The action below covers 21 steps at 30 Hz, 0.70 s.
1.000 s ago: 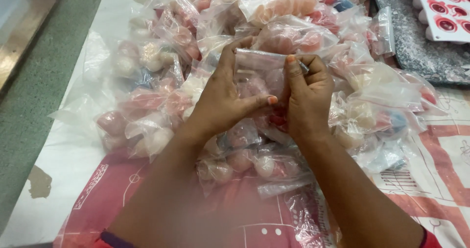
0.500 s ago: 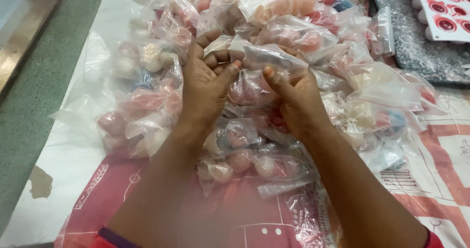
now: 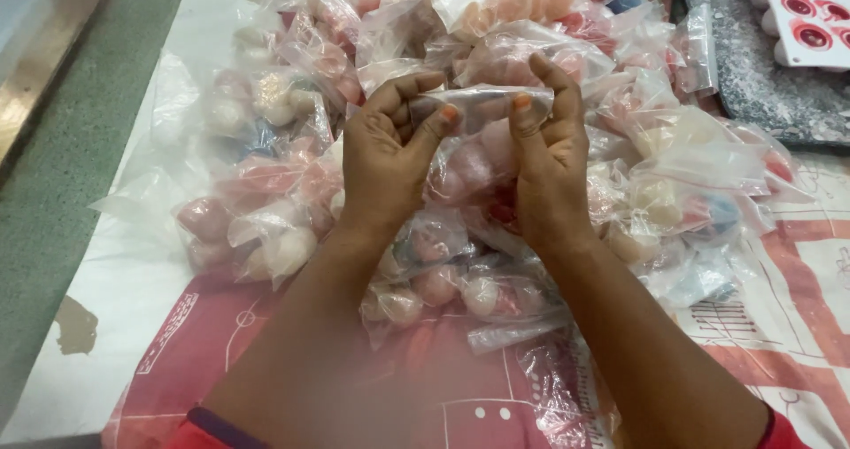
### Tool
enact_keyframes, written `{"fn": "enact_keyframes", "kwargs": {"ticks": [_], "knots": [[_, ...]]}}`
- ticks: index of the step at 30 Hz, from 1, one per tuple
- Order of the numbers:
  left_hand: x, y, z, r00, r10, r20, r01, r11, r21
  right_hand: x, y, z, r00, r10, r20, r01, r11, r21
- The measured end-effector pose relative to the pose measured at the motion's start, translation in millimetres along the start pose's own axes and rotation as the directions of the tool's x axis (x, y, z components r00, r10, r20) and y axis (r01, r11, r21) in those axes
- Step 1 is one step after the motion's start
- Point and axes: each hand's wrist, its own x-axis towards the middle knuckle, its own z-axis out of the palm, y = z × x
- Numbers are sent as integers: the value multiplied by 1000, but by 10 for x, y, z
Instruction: The person is seen sealing zip-lock bags containing small objects and putting them in a cardboard box.
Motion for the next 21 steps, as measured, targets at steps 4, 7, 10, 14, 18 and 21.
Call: {"fn": "enact_keyframes", "kwargs": {"ticks": [4, 7, 10, 14, 18, 21], "knots": [[8, -75, -43, 999, 34, -32, -36, 998, -59, 12, 110, -68, 999, -29, -47, 27, 999, -24], [4, -102, -40, 998, 22, -56, -22, 1000, -10, 16, 177, -148, 990, -119, -74, 110, 988, -113], [-8, -44, -36, 995, 65, -71, -56, 990, 129, 19, 128, -163, 962, -271, -7, 262, 934, -244], [1, 55, 0, 981, 187, -58, -168, 956, 239, 9, 99, -142, 950, -313, 15, 303, 908, -290], [-13, 9, -33, 993, 93, -68, -78, 976, 201, 5, 12, -54, 961, -267, 74, 277, 937, -213], [-12, -8, -39, 996, 1, -90, 19, 976, 218, 20, 61, -96, 976, -205, 79, 218, 947, -235]]}}
